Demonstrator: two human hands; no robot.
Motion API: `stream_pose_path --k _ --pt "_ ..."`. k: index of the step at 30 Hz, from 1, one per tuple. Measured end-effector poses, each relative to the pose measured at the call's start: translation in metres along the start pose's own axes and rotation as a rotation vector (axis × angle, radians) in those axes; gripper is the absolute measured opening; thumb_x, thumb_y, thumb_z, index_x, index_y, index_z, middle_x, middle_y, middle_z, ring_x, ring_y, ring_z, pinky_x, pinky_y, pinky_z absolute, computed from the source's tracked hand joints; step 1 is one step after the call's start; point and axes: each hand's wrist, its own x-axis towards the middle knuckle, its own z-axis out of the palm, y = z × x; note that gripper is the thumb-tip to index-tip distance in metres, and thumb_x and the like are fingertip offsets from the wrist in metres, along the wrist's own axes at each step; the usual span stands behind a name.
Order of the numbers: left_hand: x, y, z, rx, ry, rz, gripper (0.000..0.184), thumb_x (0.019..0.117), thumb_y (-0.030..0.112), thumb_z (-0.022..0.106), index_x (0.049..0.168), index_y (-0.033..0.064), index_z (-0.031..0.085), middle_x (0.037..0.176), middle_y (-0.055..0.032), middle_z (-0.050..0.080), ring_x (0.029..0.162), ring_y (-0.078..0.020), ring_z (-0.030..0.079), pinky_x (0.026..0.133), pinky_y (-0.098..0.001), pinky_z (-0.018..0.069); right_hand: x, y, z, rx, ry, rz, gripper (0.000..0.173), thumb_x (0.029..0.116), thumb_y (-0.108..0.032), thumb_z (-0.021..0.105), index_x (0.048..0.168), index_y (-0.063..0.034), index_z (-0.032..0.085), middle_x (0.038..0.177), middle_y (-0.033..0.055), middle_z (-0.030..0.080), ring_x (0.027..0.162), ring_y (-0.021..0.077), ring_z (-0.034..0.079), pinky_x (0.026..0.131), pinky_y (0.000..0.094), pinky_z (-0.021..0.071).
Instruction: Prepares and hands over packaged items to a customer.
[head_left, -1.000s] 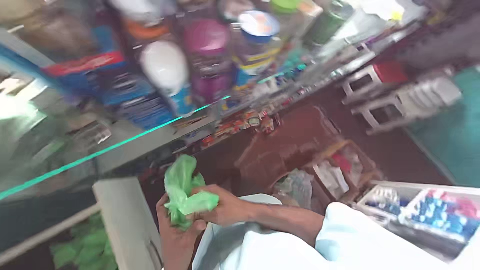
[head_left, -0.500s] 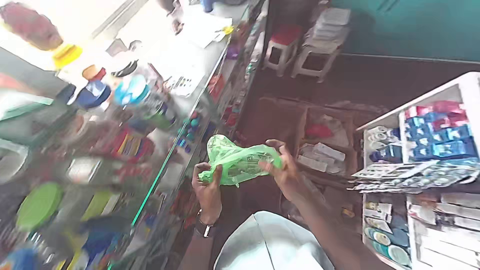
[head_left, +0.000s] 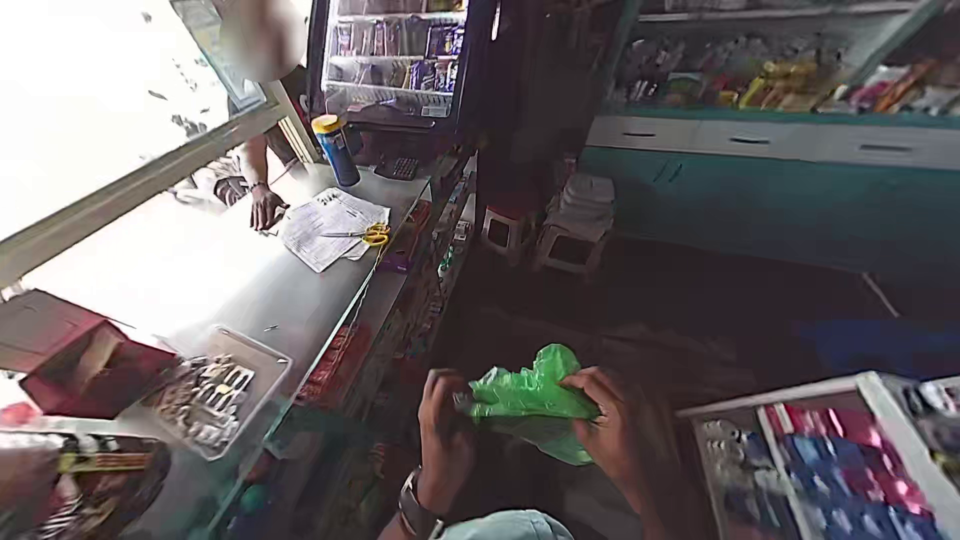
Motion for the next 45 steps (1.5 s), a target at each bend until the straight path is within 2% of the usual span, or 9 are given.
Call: stream_pose_path --k 6,12,16,20,24,27,35,38,45 --pt "0.148 -0.009 0.043 -1.27 -0.275 -0.677 0.018 0.0932 0.009 0.063 0.107 0.0148 0.073 0.096 -0.0069 0.073 0.086 -0.0166 0.071 0.079 -0.036 0.0602 0.13 0.109 0.029 0.46 -0.035 0.126 0.033 0.0867 -0.021 0.067 0.116 -0.0045 0.07 0.096 -0.0039 0.071 0.082 -0.0031 0.064 0.074 0.0159 0.0545" --pt "0.239 -0.071 0.079 -0.147 -0.549 -0.368 0.049 0.0859 0.011 0.076 0.131 0.0051 0.058 0.104 -0.0054 0.069 0.09 -0.0109 0.068 0.08 -0.0307 0.0585 0.272 0.202 0.081 1.011 0.007 0.454 0.022 0.0873 -0.009 0.057 0.108 -0.0095 0.065 0.089 -0.0086 0.07 0.08 0.0004 0.067 0.071 0.0177 0.0582" --pt "0.273 -0.114 0.144 0.229 0.227 -0.414 0.01 0.0812 0.007 0.074 0.075 0.0058 0.066 0.063 0.0039 0.061 0.058 -0.0017 0.059 0.057 -0.0219 0.0515 0.363 0.195 0.123 1.22 -0.584 0.702 0.035 0.0878 -0.004 0.056 0.122 -0.0092 0.06 0.099 -0.0041 0.074 0.087 0.0051 0.072 0.076 0.0252 0.0621" --pt "0.314 -0.124 0.128 -0.218 1.002 -0.474 0.014 0.0928 -0.002 0.053 0.086 0.0066 0.062 0.073 0.0009 0.068 0.067 -0.0089 0.067 0.066 -0.0297 0.0608 0.431 0.19 0.177 1.018 -1.045 0.061 0.041 0.0748 0.0 0.075 0.114 -0.007 0.067 0.094 -0.0012 0.072 0.083 0.0056 0.069 0.074 0.0232 0.0585" --pt "0.315 -0.124 0.084 -0.457 0.798 -0.394 0.022 0.0907 0.001 0.065 0.111 0.0093 0.065 0.095 -0.0076 0.074 0.084 -0.0155 0.073 0.077 -0.0355 0.062 0.497 0.176 0.258 0.591 -0.862 -0.225 0.03 0.0715 -0.002 0.072 0.101 -0.0054 0.074 0.08 0.0081 0.069 0.07 0.0218 0.065 0.066 0.0445 0.0538" --pt "0.316 -0.133 0.072 -0.021 0.54 -0.364 0.023 0.0826 0.0 0.074 0.103 0.0097 0.072 0.091 0.0026 0.072 0.081 -0.0048 0.068 0.074 -0.0236 0.0584 0.547 0.149 0.317 0.689 -0.916 -0.136 0.028 0.0745 0.001 0.07 0.102 -0.005 0.071 0.079 0.0008 0.065 0.069 0.0098 0.061 0.065 0.0316 0.0522" --pt "0.359 -0.17 0.037 0.512 0.897 -0.215 0.017 0.0849 -0.002 0.07 0.101 0.0021 0.071 0.087 0.0029 0.072 0.076 -0.0013 0.067 0.071 -0.0199 0.0588 0.615 0.077 0.398 1.217 -1.268 -0.2 0.024 0.0794 0.003 0.072 0.101 -0.0064 0.068 0.087 -0.0027 0.072 0.077 0.0051 0.068 0.071 0.0238 0.0591" --pt "0.378 -0.171 0.029 0.294 1.164 -0.178 0.014 0.0919 -0.004 0.062 0.104 0.0025 0.066 0.089 0.0009 0.072 0.079 -0.0077 0.07 0.073 -0.0265 0.0614 0.645 0.074 0.431 1.412 -1.64 -0.355 0.053 0.0822 -0.017 0.085 0.13 -0.0069 0.066 0.12 0.0042 0.072 0.107 0.016 0.07 0.093 0.0341 0.0603" --pt "0.421 -0.178 0.02 0.041 1.541 -0.223 0.014 0.1014 0.0 0.052 0.113 0.0003 0.059 0.09 -0.0053 0.072 0.078 -0.0135 0.073 0.071 -0.0318 0.0646 0.688 0.01 0.575 1.044 -0.848 -0.307 0.133 0.0645 -0.03 0.097 0.164 -0.0101 0.011 0.16 0.0195 0.037 0.14 0.0326 0.046 0.104 0.05 0.0513"
